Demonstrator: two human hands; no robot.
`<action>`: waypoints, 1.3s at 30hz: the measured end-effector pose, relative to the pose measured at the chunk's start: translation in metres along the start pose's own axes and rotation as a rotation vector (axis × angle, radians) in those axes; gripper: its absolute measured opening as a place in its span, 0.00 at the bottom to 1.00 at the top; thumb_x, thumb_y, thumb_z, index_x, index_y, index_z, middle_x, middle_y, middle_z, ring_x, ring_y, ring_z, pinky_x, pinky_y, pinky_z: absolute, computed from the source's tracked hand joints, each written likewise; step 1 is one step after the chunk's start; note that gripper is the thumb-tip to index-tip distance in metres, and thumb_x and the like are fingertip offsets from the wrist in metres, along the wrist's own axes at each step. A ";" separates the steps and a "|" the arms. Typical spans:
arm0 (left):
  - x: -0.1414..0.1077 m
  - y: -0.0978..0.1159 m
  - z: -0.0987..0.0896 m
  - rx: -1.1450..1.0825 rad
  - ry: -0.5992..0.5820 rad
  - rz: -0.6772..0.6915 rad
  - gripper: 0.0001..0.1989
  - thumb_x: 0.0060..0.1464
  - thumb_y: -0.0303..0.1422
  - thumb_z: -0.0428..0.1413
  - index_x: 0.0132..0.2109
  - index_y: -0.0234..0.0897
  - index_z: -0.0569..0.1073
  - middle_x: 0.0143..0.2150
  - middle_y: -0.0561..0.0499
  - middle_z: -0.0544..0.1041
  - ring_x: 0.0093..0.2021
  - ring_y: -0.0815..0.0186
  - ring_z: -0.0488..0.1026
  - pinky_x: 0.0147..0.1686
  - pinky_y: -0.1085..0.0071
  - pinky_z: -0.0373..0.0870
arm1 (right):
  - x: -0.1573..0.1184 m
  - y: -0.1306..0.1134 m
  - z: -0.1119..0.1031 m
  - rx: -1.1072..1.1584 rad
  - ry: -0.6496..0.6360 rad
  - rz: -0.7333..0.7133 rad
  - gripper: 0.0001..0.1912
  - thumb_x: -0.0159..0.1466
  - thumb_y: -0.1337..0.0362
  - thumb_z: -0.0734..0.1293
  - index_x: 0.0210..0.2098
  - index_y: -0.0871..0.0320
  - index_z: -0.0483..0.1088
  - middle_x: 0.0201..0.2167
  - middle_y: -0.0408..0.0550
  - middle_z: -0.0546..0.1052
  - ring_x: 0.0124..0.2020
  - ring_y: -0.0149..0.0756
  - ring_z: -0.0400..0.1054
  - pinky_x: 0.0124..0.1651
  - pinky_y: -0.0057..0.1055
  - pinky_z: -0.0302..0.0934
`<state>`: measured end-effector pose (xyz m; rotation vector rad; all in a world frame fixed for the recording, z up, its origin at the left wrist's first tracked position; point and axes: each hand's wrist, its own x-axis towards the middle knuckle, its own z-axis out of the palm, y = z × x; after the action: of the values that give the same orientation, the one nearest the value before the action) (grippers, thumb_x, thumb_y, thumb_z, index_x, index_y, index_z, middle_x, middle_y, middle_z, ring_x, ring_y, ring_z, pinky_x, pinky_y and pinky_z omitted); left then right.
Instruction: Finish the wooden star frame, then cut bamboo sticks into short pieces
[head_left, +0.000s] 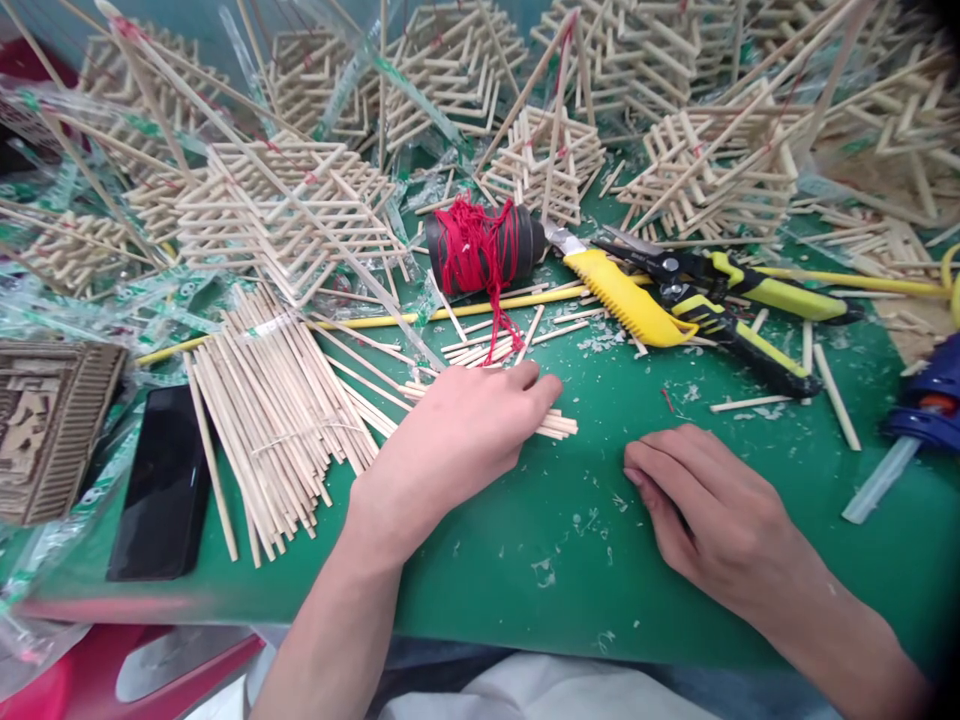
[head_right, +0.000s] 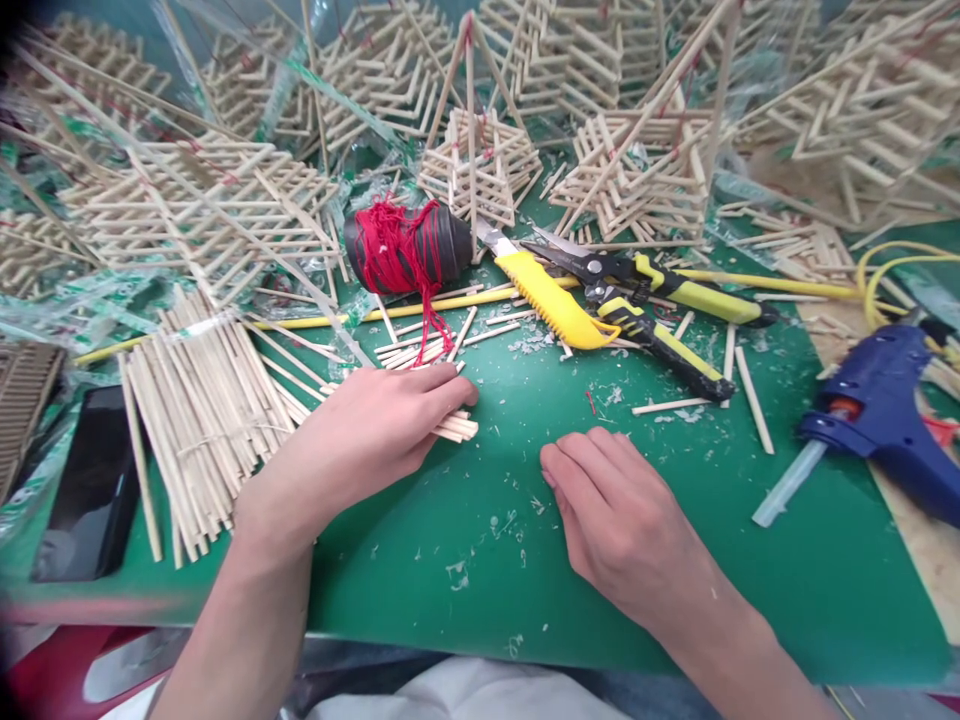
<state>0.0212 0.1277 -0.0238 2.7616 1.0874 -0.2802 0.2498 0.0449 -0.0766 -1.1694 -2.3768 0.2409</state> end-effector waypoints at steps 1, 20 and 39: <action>0.000 0.000 0.000 -0.001 -0.006 -0.001 0.13 0.55 0.19 0.49 0.44 0.38 0.68 0.39 0.52 0.75 0.29 0.63 0.73 0.23 0.64 0.47 | 0.000 0.000 0.000 0.000 -0.001 -0.002 0.11 0.61 0.82 0.66 0.43 0.69 0.68 0.36 0.57 0.72 0.37 0.42 0.65 0.40 0.41 0.64; 0.000 0.000 0.000 -0.003 0.002 0.004 0.11 0.55 0.18 0.49 0.42 0.38 0.66 0.37 0.52 0.75 0.29 0.64 0.73 0.23 0.65 0.45 | -0.004 0.000 -0.004 0.099 0.013 0.046 0.11 0.63 0.80 0.67 0.45 0.67 0.68 0.40 0.55 0.72 0.40 0.38 0.65 0.45 0.39 0.62; 0.001 0.000 0.000 0.000 -0.001 0.004 0.14 0.54 0.18 0.49 0.44 0.39 0.68 0.39 0.53 0.76 0.29 0.64 0.74 0.23 0.65 0.48 | -0.003 0.002 0.001 0.036 -0.041 0.019 0.10 0.64 0.80 0.63 0.43 0.63 0.65 0.36 0.53 0.71 0.36 0.39 0.62 0.39 0.39 0.61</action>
<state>0.0219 0.1278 -0.0241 2.7635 1.0809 -0.2809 0.2523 0.0441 -0.0787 -1.1810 -2.3872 0.3157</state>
